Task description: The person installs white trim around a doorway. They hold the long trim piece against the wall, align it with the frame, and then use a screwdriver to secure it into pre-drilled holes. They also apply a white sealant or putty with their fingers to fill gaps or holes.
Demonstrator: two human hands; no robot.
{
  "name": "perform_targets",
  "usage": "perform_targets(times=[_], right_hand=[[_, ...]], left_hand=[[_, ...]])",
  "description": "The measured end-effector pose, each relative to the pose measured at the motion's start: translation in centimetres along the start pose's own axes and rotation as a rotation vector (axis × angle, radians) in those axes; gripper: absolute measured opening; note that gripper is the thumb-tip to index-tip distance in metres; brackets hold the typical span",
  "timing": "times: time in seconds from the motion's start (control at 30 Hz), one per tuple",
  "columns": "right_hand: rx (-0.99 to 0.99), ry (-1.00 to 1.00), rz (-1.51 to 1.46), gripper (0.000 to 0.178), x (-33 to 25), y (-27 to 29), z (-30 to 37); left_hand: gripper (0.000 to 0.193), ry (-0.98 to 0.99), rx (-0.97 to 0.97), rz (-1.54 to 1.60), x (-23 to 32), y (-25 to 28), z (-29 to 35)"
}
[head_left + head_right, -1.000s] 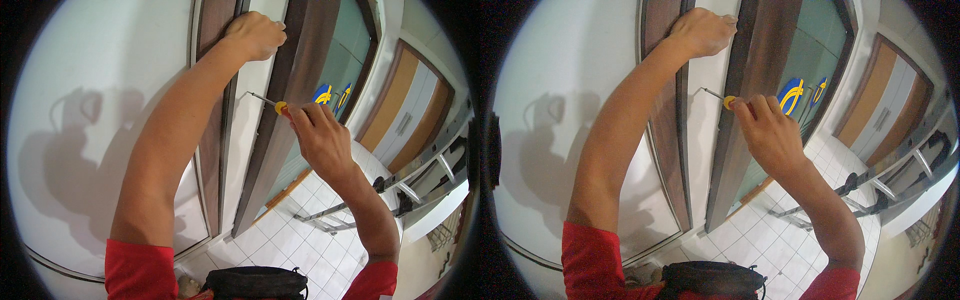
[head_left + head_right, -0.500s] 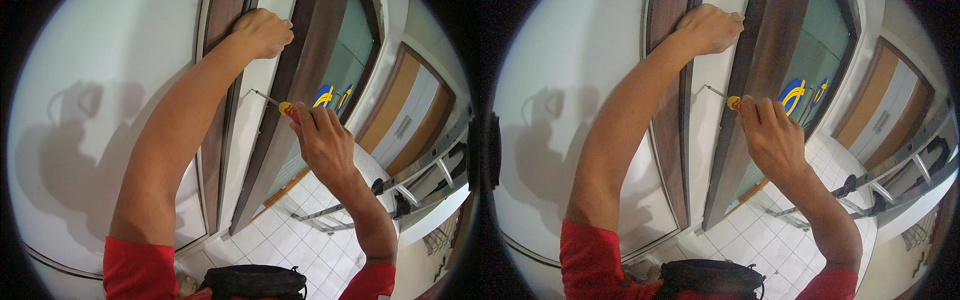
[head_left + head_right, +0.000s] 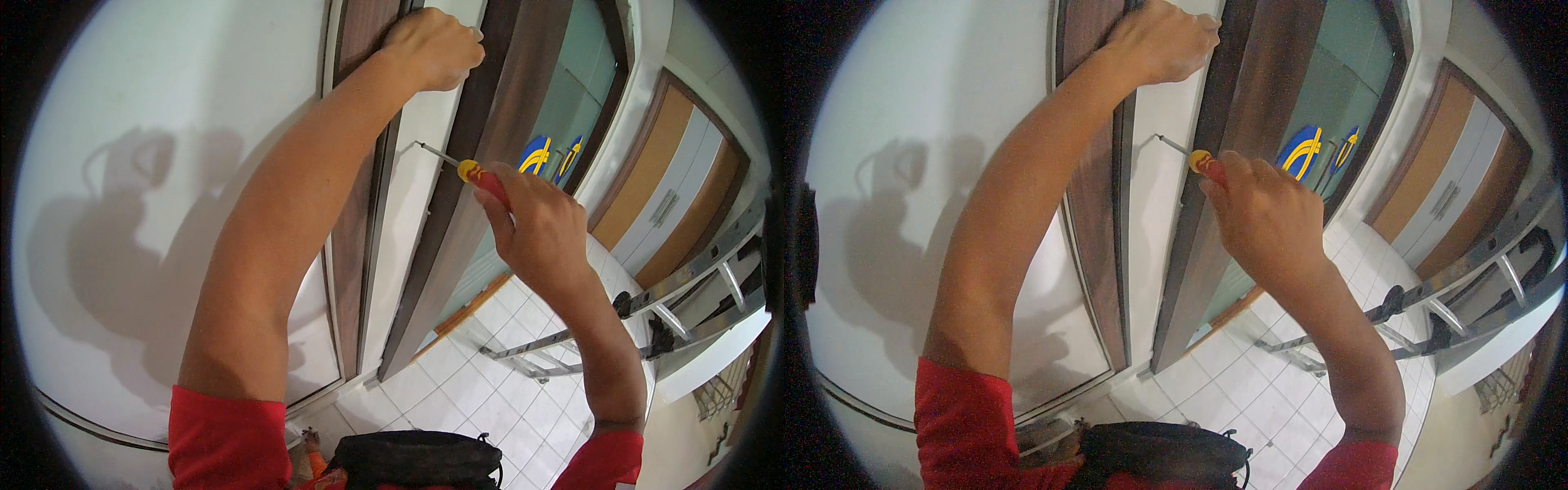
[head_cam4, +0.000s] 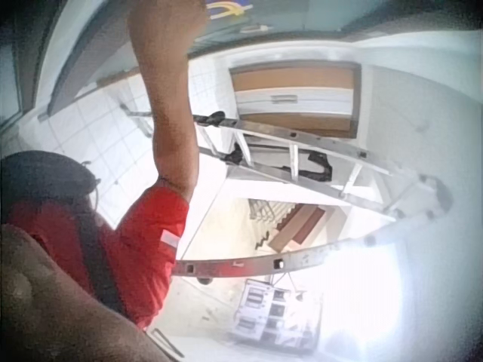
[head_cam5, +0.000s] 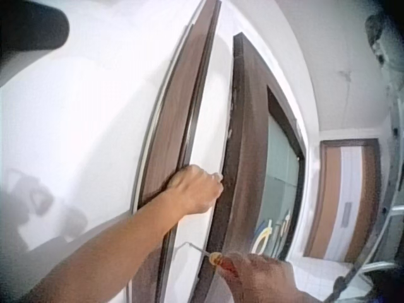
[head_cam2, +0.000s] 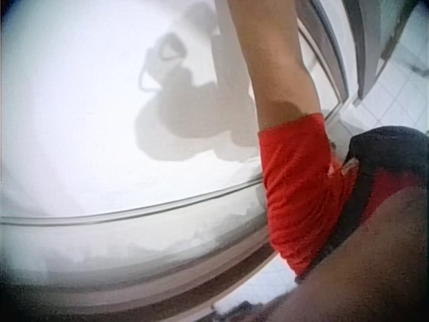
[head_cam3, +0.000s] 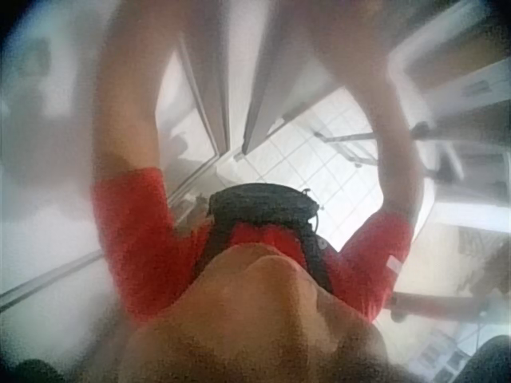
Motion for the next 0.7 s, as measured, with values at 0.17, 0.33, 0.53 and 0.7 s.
perform_targets(times=[0.17, 0.33, 0.53, 0.7], right_hand=[[-0.34, -0.617, -0.863, 0.042, 5.5, -4.9, 0.8], [-0.242, -0.357, -0.481, 0.048, 4.7, -3.0, 0.8], [-0.188, -0.523, -0.928, 0.037, 5.6, -7.5, 6.8], [0.187, -0.667, -1.404, 0.019, 6.7, -14.4, 9.7]], left_hand=[[0.024, -0.03, -0.003, -0.031, 0.2, -0.3, 0.1], [0.024, 0.078, 0.075, 0.056, -0.2, 0.3, 0.6], [0.024, 0.009, 0.065, -0.048, 0.4, -1.4, 0.4], [0.031, 0.047, -0.057, -0.097, -0.4, -0.9, -0.3]])
Point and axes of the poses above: each hand's wrist, its own z-axis away from the middle knuckle, its own y-axis out of the back of the hand, x = y × z, the point moved 10 cm from there along -z, towards the middle knuckle, and after that the axes turned 1 degree about z, right-handed, at the moved point
